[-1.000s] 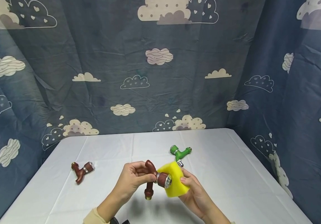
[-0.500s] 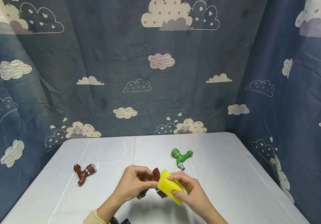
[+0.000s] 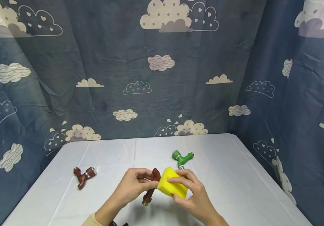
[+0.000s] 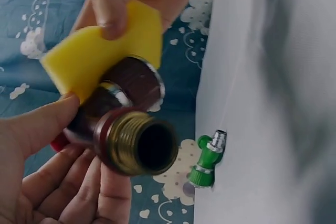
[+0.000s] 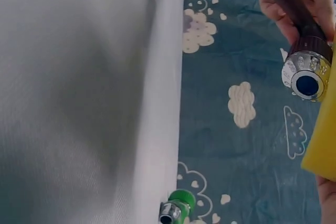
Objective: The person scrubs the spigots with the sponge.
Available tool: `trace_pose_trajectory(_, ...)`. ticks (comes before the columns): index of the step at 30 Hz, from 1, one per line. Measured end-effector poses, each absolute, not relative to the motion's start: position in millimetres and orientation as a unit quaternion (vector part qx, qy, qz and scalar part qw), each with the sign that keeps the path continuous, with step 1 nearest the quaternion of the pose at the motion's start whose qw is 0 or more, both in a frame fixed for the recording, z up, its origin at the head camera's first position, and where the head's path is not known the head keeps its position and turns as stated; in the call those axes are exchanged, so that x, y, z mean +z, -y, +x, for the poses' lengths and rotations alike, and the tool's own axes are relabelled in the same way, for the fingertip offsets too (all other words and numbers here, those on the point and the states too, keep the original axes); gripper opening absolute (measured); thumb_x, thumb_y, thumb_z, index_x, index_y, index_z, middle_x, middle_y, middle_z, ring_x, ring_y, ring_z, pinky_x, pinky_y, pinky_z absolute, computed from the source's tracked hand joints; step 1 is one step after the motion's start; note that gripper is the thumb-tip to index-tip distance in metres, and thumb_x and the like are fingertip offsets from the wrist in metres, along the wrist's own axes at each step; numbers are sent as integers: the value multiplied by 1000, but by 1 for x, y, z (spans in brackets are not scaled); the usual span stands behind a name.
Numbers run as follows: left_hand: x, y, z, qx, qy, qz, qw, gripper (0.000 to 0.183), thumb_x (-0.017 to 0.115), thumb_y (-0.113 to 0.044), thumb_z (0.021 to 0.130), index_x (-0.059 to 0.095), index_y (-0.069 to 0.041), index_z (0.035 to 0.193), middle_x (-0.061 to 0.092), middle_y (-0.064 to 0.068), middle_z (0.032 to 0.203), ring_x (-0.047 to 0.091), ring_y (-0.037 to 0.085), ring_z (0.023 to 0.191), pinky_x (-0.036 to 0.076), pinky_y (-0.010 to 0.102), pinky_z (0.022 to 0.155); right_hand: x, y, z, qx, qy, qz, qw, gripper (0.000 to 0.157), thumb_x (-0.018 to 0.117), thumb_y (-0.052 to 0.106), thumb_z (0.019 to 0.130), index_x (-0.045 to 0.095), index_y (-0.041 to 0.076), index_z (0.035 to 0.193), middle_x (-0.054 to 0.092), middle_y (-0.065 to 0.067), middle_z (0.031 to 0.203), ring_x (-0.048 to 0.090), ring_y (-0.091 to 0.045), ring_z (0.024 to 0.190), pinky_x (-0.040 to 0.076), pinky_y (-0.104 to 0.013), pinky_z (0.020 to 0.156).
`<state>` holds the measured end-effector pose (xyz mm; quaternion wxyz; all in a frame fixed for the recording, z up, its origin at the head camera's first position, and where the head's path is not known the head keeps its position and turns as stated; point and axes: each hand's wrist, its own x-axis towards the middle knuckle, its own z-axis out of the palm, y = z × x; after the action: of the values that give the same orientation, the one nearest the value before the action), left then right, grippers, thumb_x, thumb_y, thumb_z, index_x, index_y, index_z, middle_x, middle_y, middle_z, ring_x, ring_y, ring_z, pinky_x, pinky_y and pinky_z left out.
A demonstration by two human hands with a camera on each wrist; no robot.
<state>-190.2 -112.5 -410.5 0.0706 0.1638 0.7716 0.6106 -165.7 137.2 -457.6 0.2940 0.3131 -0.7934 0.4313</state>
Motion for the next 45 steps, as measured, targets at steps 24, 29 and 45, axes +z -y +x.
trace_pose_trajectory(24,-406,112,-187,694,-707,135,4,33,86,-11,91,69,6,114,79,11,101,77,16,83,67,29,72,-458,-133,-165,352,779,391,341,64,90,1,69,77,28,125,61,-7,139,55,-19,125,39,-10,120)
trace_pose_trajectory(29,-404,113,-187,719,-682,135,-5,33,83,-6,93,65,8,116,79,7,102,78,15,86,68,31,75,-460,-130,-165,358,755,423,350,63,89,1,69,76,24,126,62,-10,137,57,-20,123,45,-11,116)
trace_pose_trajectory(45,-394,119,-186,794,-589,139,-54,30,73,8,95,65,-2,122,72,5,110,77,16,96,68,43,87,-466,-129,-163,349,761,450,312,65,90,1,68,75,26,127,62,-8,137,59,-20,119,54,-13,104)
